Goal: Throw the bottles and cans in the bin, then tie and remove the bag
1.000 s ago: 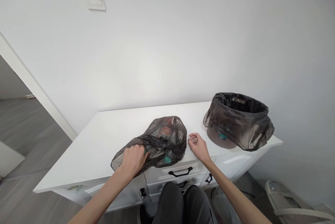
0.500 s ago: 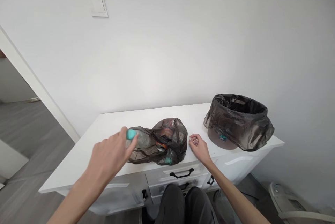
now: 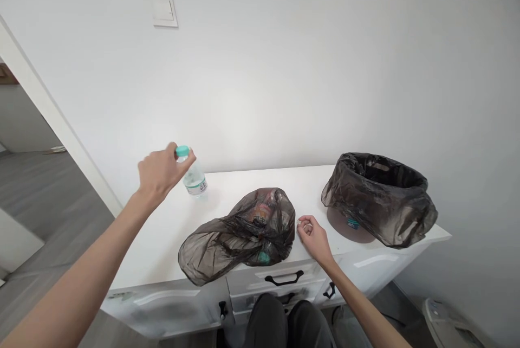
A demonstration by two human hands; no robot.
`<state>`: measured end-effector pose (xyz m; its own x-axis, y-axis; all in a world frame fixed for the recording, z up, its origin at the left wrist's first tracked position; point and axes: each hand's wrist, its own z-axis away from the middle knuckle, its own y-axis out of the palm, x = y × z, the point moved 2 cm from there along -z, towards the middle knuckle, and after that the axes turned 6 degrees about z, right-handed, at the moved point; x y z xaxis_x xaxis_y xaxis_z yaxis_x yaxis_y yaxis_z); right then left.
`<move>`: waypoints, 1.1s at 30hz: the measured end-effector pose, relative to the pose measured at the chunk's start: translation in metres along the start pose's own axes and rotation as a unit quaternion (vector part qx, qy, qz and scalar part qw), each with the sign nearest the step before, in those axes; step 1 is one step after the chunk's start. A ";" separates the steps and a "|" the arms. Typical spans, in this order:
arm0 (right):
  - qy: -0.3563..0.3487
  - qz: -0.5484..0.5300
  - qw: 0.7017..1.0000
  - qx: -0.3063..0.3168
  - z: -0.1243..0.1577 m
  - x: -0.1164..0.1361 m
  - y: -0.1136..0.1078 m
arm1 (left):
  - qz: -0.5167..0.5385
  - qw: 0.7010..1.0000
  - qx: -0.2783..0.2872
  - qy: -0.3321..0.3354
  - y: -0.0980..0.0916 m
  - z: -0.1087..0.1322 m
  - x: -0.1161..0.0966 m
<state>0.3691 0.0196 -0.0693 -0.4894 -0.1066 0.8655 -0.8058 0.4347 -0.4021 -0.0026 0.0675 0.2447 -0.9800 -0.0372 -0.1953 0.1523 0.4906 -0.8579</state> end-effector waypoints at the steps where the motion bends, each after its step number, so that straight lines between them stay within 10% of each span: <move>1: -0.001 0.001 1.000 0.001 0.000 -0.001 0.001 | -0.036 0.999 -0.001 0.003 0.013 -0.010 0.005; 11: -0.003 0.015 1.000 0.007 0.003 0.001 0.004 | -0.064 0.995 0.078 0.020 0.095 -0.032 0.056; 20: -0.010 0.020 1.000 -0.004 0.005 0.001 0.002 | 0.022 0.998 -0.047 0.046 0.045 -0.010 0.063; 23: -0.009 0.023 1.000 -0.003 0.005 -0.001 0.002 | 0.155 0.974 0.114 0.116 0.029 0.029 0.038; 28: -0.013 0.026 1.000 -0.005 0.003 -0.006 0.001 | 0.274 0.778 0.537 0.176 0.062 0.110 -0.003; 33: -0.018 0.039 0.999 -0.011 0.002 -0.005 -0.001 | 0.181 0.901 0.309 0.243 0.120 0.152 -0.017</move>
<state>0.3721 0.0180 -0.0735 -0.5629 -0.1043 0.8199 -0.7570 0.4631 -0.4609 0.0514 -0.0048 0.0725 -0.7694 0.4875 -0.4127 0.3674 -0.1907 -0.9103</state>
